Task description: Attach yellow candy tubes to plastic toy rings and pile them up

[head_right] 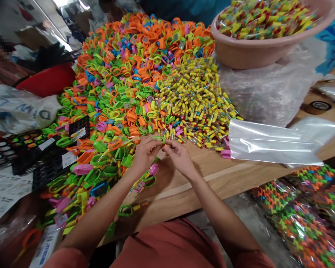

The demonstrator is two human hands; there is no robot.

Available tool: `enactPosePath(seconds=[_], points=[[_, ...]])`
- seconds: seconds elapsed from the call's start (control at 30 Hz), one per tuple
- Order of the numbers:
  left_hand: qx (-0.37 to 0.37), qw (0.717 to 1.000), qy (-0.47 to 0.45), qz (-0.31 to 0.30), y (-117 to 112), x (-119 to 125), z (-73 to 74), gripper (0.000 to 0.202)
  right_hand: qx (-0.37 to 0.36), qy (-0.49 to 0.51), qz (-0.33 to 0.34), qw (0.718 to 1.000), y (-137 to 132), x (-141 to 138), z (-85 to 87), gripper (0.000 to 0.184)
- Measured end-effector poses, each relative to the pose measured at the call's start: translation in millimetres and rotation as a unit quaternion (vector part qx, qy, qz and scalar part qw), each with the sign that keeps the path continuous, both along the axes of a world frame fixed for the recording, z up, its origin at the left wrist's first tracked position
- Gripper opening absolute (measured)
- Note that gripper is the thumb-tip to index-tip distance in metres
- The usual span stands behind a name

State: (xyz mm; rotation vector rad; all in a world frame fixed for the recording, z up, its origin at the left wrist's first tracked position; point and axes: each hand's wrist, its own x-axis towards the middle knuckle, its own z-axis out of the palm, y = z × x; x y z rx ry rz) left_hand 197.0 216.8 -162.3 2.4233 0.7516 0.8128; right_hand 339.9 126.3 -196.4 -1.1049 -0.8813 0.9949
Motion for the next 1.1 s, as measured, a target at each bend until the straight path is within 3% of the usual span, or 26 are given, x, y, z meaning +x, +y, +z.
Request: enactPosePath(seconds=[0.27,0.43,0.57,0.73,0.83,0.9,1.0,1.1], points=[[0.128,0.991,0.045,0.011,-9,-7,15.7,0.024,0.004,0.083,-0.016,0.996,-3,-9,1.3,0.054],[0.200,0.971,0.132,-0.015,-15,-13,24.6,0.028,0.000,0.045,0.024,0.999,-4,-7,4.0,0.047],[0.203,0.958,0.200,-0.022,-22,-19,16.7,0.028,-0.008,0.009,0.036,0.999,-4,-11,-1.8,0.034],[0.193,0.955,0.225,0.000,-32,-32,-3.4,0.024,-0.030,0.011,0.053,0.998,1,-29,-22.2,0.026],[0.188,0.954,0.233,0.016,-31,-45,-4.0,0.023,-0.034,0.005,0.077,0.996,7,-40,-26.3,0.025],[0.185,0.953,0.237,0.028,-24,-58,5.2,0.025,-0.017,-0.003,0.127,0.992,17,-42,-22.3,0.027],[0.174,0.949,0.257,0.060,-1,-85,33.0,0.023,0.048,-0.094,0.194,0.975,42,-36,-13.3,0.027],[0.152,0.935,0.276,0.161,27,-112,69.5,0.014,0.109,-0.293,0.154,0.937,75,-22,-12.4,0.023]])
